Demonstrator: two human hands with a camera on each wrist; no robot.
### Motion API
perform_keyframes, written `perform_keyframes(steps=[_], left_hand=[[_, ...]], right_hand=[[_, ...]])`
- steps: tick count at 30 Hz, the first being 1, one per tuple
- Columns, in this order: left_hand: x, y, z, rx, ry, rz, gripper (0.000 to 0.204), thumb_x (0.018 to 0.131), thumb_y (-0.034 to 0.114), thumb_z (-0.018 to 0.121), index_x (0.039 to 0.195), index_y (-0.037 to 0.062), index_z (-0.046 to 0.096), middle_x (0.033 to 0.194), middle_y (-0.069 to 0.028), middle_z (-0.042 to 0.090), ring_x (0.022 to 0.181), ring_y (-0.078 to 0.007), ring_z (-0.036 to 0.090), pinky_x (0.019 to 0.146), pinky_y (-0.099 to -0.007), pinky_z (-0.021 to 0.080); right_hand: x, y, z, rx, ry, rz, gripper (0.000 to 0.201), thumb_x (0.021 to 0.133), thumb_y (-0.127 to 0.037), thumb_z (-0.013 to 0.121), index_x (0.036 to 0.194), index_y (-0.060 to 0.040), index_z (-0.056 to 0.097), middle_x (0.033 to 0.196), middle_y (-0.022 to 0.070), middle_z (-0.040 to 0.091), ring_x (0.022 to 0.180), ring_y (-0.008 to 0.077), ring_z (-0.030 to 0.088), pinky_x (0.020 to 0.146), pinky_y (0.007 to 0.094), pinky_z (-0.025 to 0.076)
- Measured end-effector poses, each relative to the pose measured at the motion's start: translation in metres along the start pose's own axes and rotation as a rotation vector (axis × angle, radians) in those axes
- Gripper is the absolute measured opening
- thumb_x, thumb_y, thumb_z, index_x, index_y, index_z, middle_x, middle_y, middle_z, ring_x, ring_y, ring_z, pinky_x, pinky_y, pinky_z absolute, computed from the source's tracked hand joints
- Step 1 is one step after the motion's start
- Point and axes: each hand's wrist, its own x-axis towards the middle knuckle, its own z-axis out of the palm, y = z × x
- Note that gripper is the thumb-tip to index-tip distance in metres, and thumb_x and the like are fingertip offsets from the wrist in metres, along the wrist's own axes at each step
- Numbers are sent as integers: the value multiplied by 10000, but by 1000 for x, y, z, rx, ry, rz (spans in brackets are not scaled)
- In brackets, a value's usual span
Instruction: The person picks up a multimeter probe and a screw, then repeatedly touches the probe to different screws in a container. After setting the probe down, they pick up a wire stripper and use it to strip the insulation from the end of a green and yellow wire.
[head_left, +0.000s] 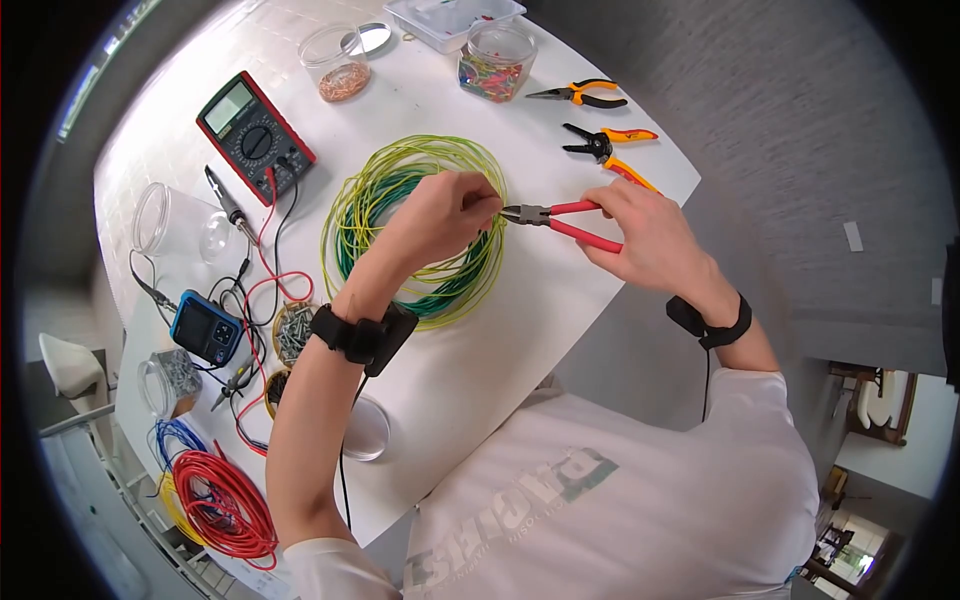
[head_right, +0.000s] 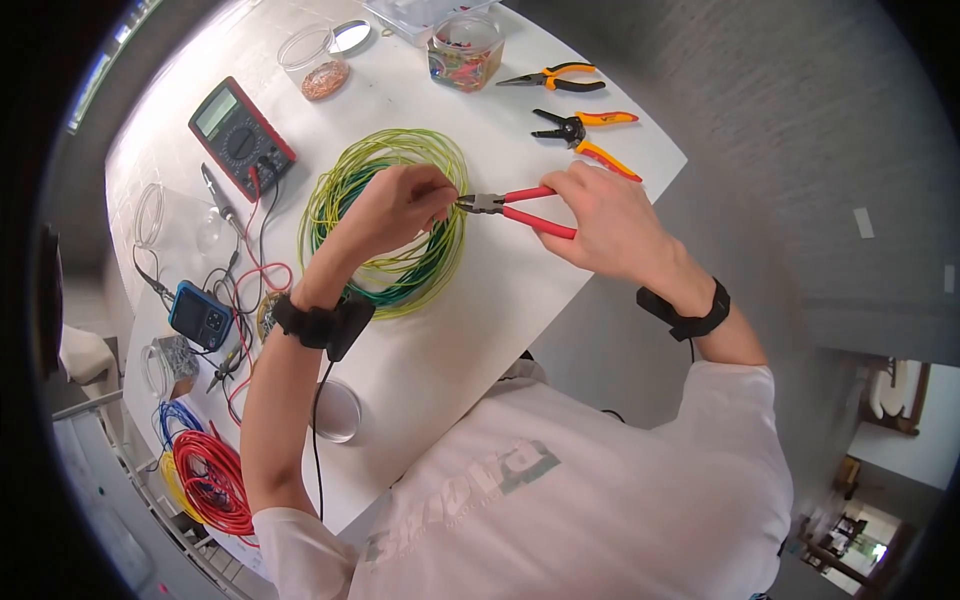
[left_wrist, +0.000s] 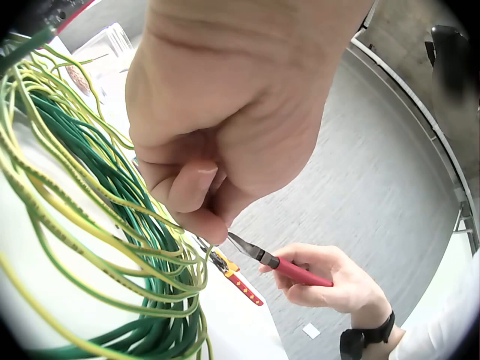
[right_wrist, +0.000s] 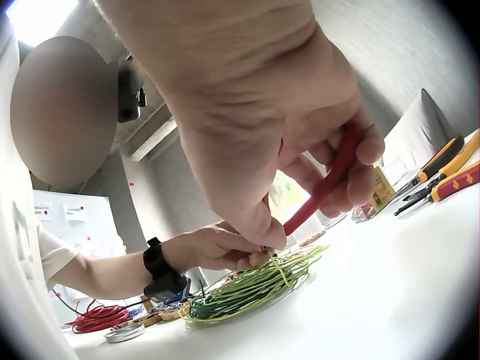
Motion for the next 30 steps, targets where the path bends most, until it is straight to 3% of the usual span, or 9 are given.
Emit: perform_keyframes(steps=[4, 13, 16, 30], left_hand=[[-1, -2, 2, -125, 89, -46, 163, 893, 116, 604, 855, -38, 640, 659, -36, 607, 564, -91, 549, 561, -251, 449], [-1, -4, 0, -50, 64, 6, 173, 893, 129, 605, 851, -36, 636, 657, -30, 603, 566, -88, 554, 565, -244, 456], [-1, -3, 0, -71, 56, -9, 176, 894, 133, 604, 851, -35, 635, 657, -28, 601, 569, -85, 551, 568, -243, 456], [-1, -5, 1, -82, 50, 7, 149, 900, 102, 596, 839, -34, 603, 655, -24, 580, 573, -79, 532, 555, -239, 437]], right_hand=[[3, -2, -4, -15, 8, -8, 383, 734, -288, 746, 1005, -51, 617, 872, 102, 588, 777, 264, 605, 652, 366, 492], [4, -5, -8, -89, 6, -4, 384, 733, -298, 750, 995, -50, 618, 853, 103, 588, 779, 267, 602, 650, 365, 493], [6, -5, -9, -105, -30, 1, 402, 741, -265, 751, 1061, -64, 613, 889, 94, 608, 795, 236, 621, 672, 355, 495], [11, -6, -10, -149, -52, -14, 361, 751, -303, 756, 1002, -75, 632, 830, 73, 610, 707, 212, 628, 573, 338, 489]])
